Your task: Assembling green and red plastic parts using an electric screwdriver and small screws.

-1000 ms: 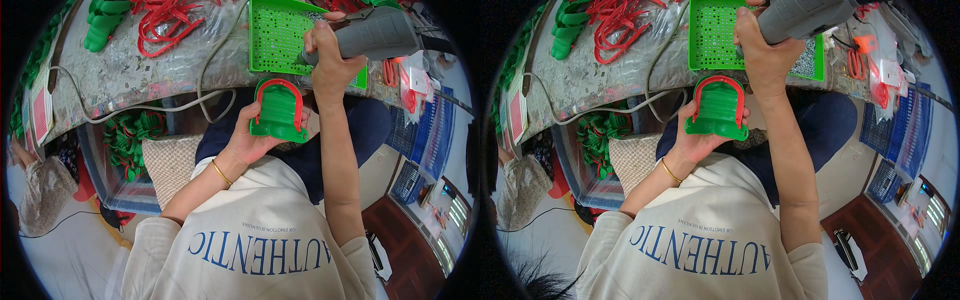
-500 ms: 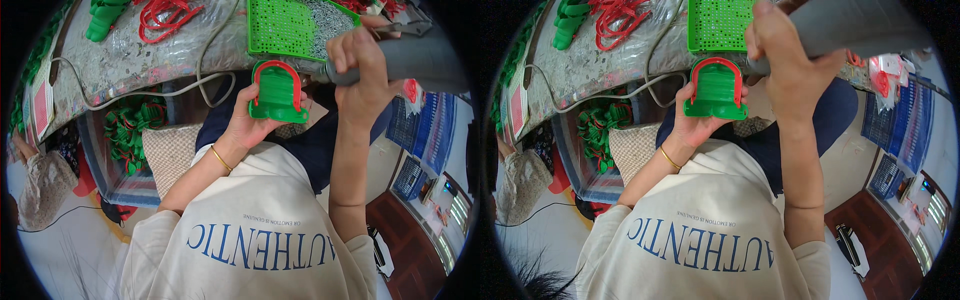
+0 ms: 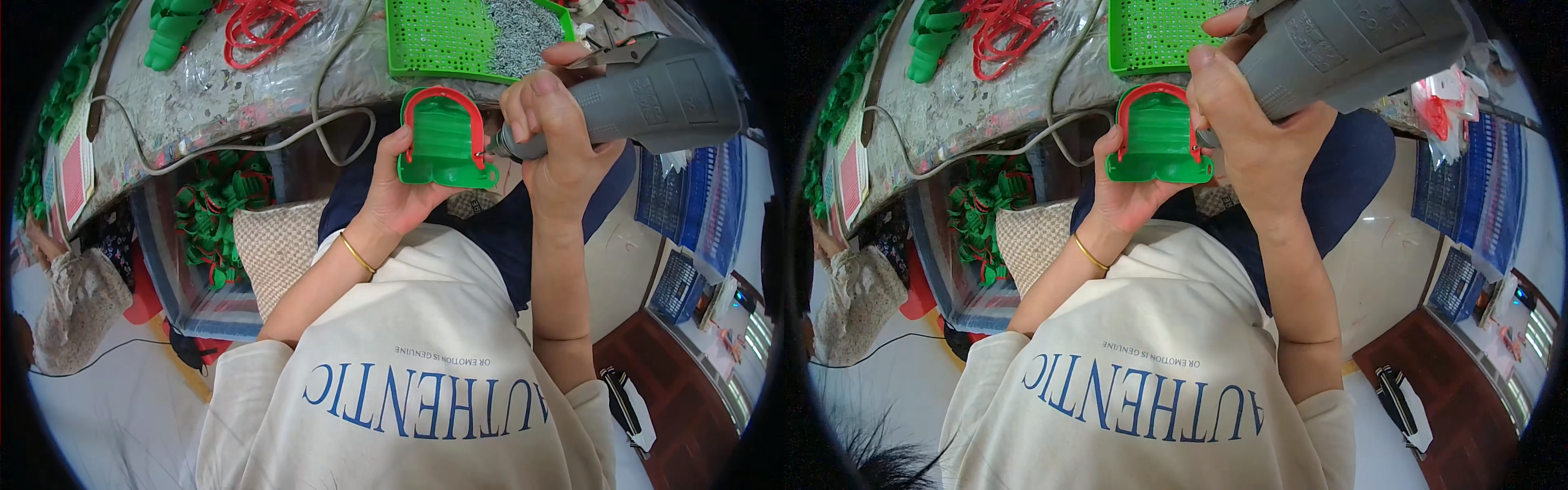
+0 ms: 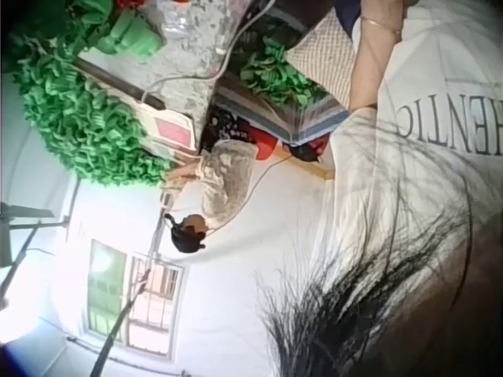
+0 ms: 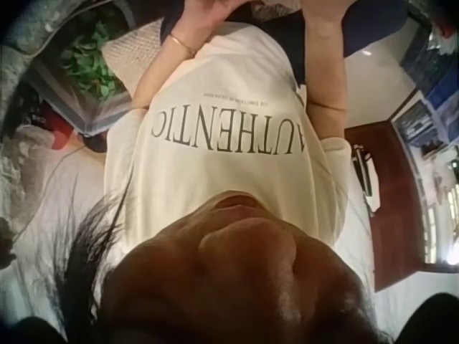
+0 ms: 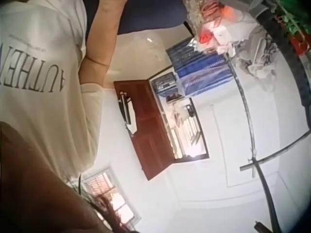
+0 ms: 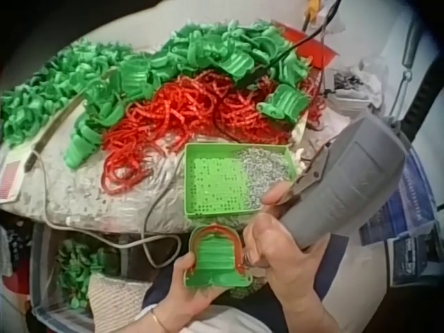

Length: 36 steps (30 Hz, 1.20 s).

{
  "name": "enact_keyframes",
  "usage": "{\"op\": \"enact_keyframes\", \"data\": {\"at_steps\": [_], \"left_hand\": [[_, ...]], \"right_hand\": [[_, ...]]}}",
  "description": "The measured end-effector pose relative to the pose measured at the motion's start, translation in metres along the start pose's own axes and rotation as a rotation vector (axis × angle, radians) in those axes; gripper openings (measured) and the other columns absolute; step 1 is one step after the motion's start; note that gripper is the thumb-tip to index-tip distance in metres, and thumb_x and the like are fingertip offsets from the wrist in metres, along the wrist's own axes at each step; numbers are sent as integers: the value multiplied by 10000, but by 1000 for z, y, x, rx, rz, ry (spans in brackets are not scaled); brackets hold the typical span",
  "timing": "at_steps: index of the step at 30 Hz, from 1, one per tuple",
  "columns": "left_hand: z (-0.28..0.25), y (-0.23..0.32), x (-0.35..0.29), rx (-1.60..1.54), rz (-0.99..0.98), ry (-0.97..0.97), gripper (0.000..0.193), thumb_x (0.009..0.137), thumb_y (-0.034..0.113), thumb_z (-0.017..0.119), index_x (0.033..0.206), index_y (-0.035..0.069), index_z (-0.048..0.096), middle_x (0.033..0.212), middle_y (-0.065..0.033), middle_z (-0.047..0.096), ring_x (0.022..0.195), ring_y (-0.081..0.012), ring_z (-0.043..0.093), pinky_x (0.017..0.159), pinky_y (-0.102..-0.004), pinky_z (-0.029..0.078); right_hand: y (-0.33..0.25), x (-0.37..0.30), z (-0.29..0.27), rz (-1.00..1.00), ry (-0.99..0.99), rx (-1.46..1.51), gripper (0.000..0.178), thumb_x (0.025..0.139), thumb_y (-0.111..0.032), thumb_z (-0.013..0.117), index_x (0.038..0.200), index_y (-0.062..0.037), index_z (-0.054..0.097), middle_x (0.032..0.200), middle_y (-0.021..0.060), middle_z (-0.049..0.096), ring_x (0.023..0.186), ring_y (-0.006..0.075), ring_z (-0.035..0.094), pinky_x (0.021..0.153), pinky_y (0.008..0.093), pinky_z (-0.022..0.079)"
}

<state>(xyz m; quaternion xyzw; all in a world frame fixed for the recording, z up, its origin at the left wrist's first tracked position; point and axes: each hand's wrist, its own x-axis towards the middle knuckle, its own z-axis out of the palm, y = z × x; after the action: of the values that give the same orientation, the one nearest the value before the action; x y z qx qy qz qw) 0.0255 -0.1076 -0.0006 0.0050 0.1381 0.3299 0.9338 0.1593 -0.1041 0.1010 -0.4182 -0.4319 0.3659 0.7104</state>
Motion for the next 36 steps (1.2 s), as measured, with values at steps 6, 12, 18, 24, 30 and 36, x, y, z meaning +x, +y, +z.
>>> {"op": "enact_keyframes", "data": {"at_steps": [6,12,18,24,30,36], "left_hand": [[-1,-1,-2,-11,7,-2,624,861,476,581,1311,54,484,1268,-156,570,1176,-292,564,992,-504,473],[-1,2,-2,-42,-4,-29,652,865,494,598,1331,57,466,1295,-155,550,1198,-296,546,1016,-535,447],[-2,4,-6,-138,-30,-65,681,886,502,584,1371,49,432,1338,-195,515,1251,-333,502,1030,-552,428],[-4,6,-7,-7,-30,-14,675,910,477,549,1390,24,405,1338,-233,506,1242,-339,510,1027,-526,435],[-1,5,-6,-19,-58,-50,831,788,495,691,1468,201,315,1291,-254,505,1173,-416,530,1000,-551,444],[-8,7,2,-122,-56,-116,850,773,513,703,1472,248,298,1262,-267,510,1115,-415,549,970,-531,460]], "right_hand": [[3,-3,-2,-28,-28,-17,227,875,-10,549,1089,53,509,623,39,463,516,111,418,534,284,380],[5,-4,-1,-69,-58,-5,229,874,-12,544,1092,43,502,622,40,463,505,114,419,525,297,382],[1,-9,6,-83,13,-145,207,882,-28,528,1082,17,498,625,44,467,491,118,418,520,301,376],[-12,9,4,-37,-164,60,268,882,-89,553,1132,-7,501,623,12,407,501,119,425,532,294,357],[18,64,11,-106,55,-73,258,854,-15,596,1097,39,527,674,16,454,535,107,420,529,261,357],[62,76,1,-109,98,-151,199,857,12,599,1047,47,554,703,33,531,552,115,484,531,263,392]]}}
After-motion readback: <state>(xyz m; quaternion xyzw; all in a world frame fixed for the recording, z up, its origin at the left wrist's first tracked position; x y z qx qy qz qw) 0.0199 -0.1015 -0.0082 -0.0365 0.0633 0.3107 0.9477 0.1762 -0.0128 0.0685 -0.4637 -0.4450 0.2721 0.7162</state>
